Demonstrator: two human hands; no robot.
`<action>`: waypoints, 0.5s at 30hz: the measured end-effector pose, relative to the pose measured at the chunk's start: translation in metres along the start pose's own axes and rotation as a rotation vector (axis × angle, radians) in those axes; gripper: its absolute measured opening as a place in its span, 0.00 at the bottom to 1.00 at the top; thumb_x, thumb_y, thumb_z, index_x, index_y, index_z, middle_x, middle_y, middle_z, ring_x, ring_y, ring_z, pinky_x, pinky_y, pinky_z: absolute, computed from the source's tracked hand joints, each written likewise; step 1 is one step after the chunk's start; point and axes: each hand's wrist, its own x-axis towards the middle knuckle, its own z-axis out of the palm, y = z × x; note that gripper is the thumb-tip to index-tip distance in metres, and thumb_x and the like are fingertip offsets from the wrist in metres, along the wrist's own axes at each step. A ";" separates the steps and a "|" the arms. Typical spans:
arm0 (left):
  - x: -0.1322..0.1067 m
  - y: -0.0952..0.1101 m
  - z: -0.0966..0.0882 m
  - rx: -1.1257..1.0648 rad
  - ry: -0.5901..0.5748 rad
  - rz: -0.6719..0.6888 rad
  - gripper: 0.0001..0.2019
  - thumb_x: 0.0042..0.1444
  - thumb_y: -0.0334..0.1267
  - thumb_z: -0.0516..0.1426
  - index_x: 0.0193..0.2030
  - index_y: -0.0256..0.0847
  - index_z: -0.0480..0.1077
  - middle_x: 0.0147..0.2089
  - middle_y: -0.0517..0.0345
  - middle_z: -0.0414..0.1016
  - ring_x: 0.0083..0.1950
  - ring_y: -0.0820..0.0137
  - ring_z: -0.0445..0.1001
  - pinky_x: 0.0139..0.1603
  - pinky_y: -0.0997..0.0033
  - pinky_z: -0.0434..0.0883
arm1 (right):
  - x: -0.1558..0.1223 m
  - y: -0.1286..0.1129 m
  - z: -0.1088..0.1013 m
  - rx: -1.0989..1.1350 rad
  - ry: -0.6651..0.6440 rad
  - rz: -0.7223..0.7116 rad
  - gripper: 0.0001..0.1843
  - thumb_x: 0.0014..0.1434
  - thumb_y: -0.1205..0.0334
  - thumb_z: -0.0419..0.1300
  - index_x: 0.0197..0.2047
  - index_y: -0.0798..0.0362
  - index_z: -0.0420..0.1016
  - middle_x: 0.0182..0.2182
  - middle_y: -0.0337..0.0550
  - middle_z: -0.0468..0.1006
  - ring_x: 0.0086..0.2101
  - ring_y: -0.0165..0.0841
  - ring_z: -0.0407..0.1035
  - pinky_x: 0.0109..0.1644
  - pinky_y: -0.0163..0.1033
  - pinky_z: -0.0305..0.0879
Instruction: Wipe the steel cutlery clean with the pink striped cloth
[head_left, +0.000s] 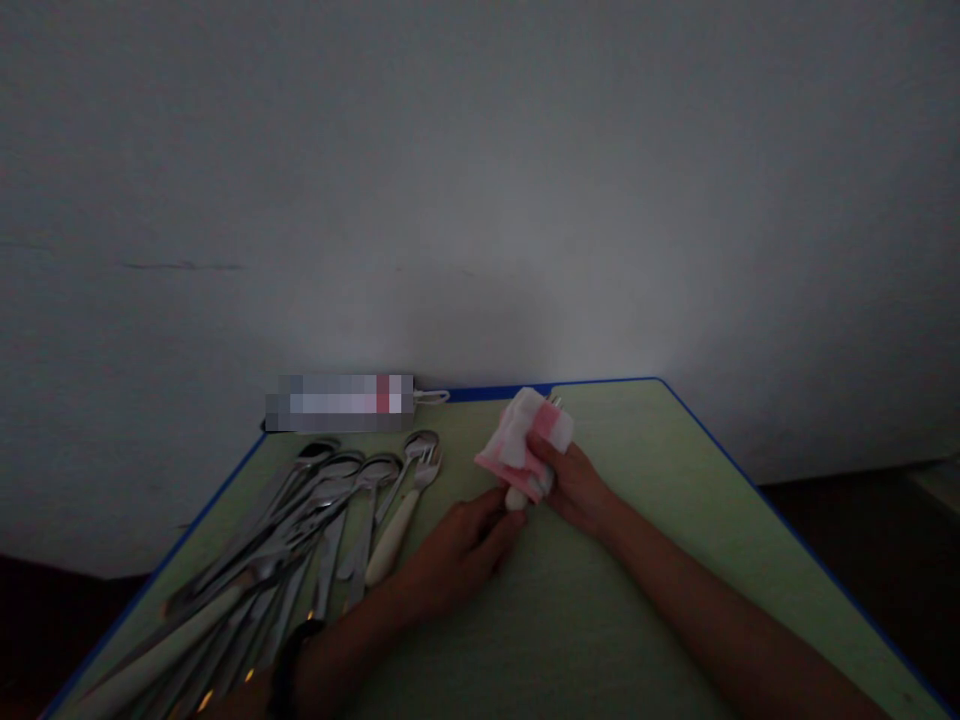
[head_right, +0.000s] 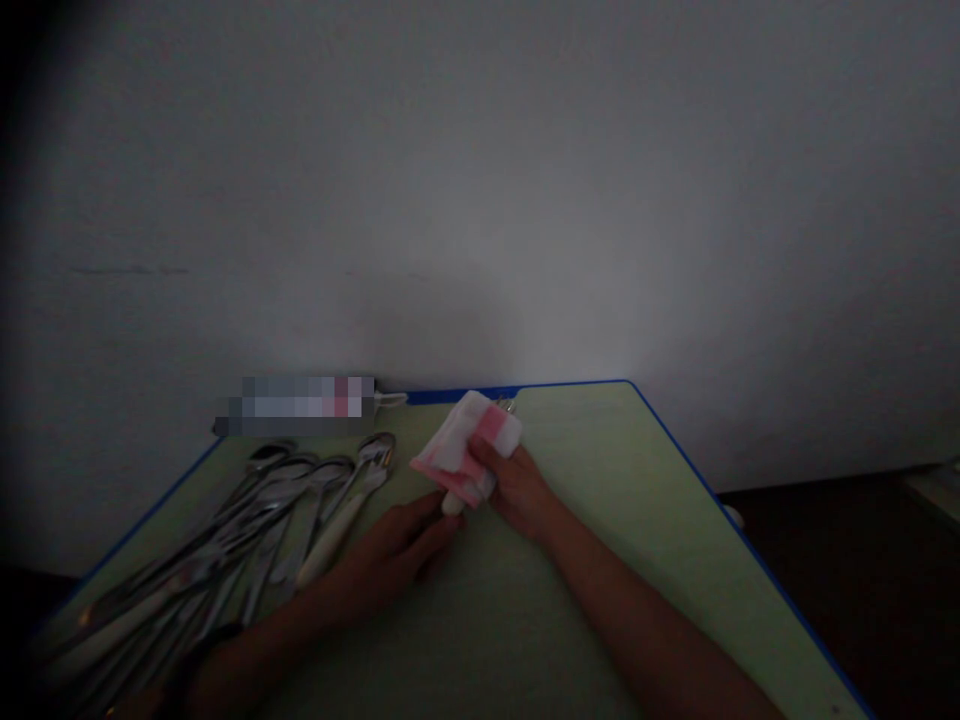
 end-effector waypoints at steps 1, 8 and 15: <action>0.000 0.000 0.000 0.004 0.001 0.006 0.13 0.61 0.43 0.44 0.31 0.39 0.61 0.22 0.66 0.63 0.23 0.75 0.62 0.25 0.77 0.59 | 0.000 0.001 0.000 -0.020 -0.001 -0.010 0.20 0.46 0.51 0.63 0.39 0.55 0.69 0.31 0.43 0.76 0.27 0.30 0.69 0.29 0.34 0.65; 0.002 -0.007 0.002 0.018 0.041 -0.021 0.16 0.62 0.44 0.43 0.29 0.39 0.62 0.21 0.65 0.63 0.22 0.75 0.62 0.24 0.77 0.59 | 0.000 0.006 -0.006 -0.235 -0.026 -0.104 0.23 0.45 0.48 0.63 0.39 0.56 0.70 0.31 0.44 0.76 0.29 0.31 0.69 0.32 0.35 0.65; 0.003 -0.009 0.002 0.051 0.039 -0.003 0.19 0.62 0.43 0.42 0.25 0.39 0.62 0.20 0.64 0.64 0.22 0.74 0.64 0.27 0.76 0.61 | -0.002 0.002 0.000 -0.255 -0.004 -0.068 0.24 0.42 0.50 0.65 0.39 0.56 0.71 0.32 0.46 0.77 0.30 0.33 0.69 0.33 0.38 0.67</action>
